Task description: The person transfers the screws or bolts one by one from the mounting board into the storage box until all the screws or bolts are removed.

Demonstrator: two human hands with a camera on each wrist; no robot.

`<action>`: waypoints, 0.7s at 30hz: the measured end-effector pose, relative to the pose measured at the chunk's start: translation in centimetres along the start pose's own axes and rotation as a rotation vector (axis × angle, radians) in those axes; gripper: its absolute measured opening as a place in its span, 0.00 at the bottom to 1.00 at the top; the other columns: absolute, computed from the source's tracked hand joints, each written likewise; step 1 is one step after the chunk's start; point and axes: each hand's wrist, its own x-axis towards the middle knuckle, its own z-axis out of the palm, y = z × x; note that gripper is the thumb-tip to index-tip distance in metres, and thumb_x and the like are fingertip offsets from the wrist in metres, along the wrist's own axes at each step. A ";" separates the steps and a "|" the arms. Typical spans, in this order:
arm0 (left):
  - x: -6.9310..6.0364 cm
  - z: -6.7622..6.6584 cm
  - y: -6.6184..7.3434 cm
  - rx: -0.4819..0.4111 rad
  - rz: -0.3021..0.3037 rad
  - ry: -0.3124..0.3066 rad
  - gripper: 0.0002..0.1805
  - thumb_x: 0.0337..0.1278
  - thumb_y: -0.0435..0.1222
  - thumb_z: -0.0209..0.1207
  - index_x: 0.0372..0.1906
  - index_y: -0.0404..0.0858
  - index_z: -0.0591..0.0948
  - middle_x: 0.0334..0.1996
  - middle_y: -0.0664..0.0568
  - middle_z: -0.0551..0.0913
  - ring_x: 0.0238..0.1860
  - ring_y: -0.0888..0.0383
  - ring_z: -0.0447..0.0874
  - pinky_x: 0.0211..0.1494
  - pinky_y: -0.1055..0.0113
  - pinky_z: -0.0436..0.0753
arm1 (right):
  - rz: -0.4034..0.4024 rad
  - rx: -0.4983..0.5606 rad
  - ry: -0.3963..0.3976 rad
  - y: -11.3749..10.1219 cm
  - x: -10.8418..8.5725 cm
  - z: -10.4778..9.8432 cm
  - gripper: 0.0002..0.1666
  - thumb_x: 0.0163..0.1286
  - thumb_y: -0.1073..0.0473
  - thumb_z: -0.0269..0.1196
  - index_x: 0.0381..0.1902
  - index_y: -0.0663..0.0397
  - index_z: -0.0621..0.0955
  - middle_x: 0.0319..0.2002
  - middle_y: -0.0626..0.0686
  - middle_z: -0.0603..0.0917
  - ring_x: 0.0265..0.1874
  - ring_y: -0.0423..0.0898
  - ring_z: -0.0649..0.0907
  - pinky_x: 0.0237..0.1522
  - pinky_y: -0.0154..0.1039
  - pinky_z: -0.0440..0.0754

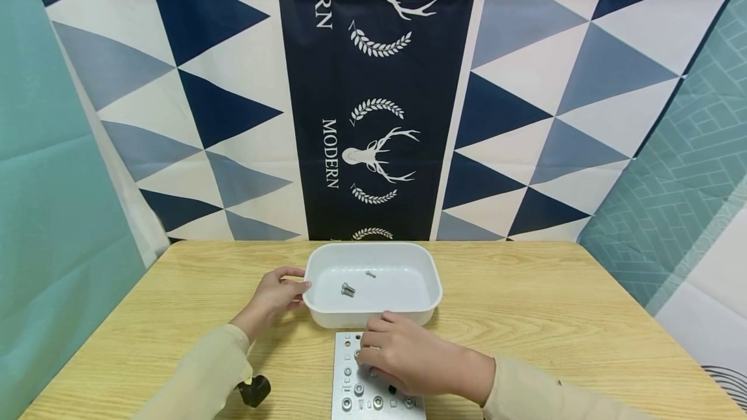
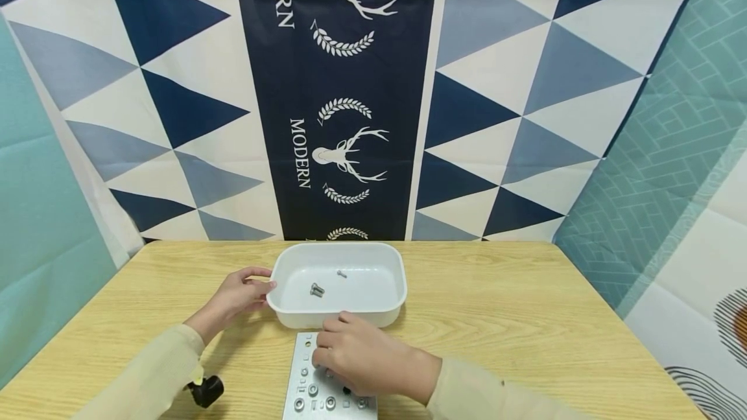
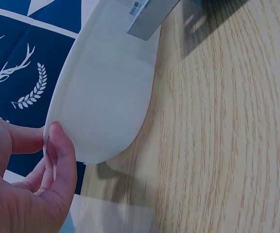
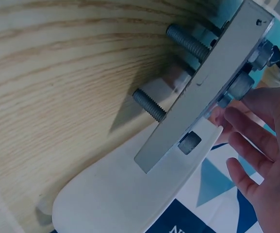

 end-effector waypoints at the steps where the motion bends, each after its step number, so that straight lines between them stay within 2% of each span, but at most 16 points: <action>1: 0.0 0.0 0.0 -0.001 -0.001 0.001 0.18 0.60 0.28 0.59 0.55 0.29 0.74 0.42 0.35 0.83 0.32 0.58 0.85 0.39 0.65 0.87 | -0.003 0.000 0.001 0.0 0.0 0.0 0.07 0.61 0.53 0.66 0.38 0.40 0.81 0.36 0.37 0.83 0.38 0.36 0.76 0.42 0.30 0.74; 9: 0.1 0.0 -0.1 0.000 -0.023 0.006 0.19 0.60 0.29 0.59 0.56 0.31 0.74 0.41 0.37 0.82 0.33 0.57 0.84 0.42 0.63 0.87 | -0.011 0.040 -0.031 -0.3 -0.2 0.2 0.06 0.64 0.53 0.65 0.39 0.39 0.82 0.37 0.36 0.83 0.36 0.35 0.74 0.39 0.27 0.69; 21: 0.2 0.0 -0.3 -0.009 -0.005 0.011 0.18 0.59 0.28 0.59 0.55 0.30 0.74 0.41 0.36 0.83 0.31 0.58 0.84 0.38 0.66 0.86 | -0.007 0.066 -0.044 -0.3 -0.2 0.3 0.08 0.61 0.57 0.67 0.38 0.40 0.81 0.35 0.36 0.82 0.34 0.34 0.74 0.37 0.25 0.68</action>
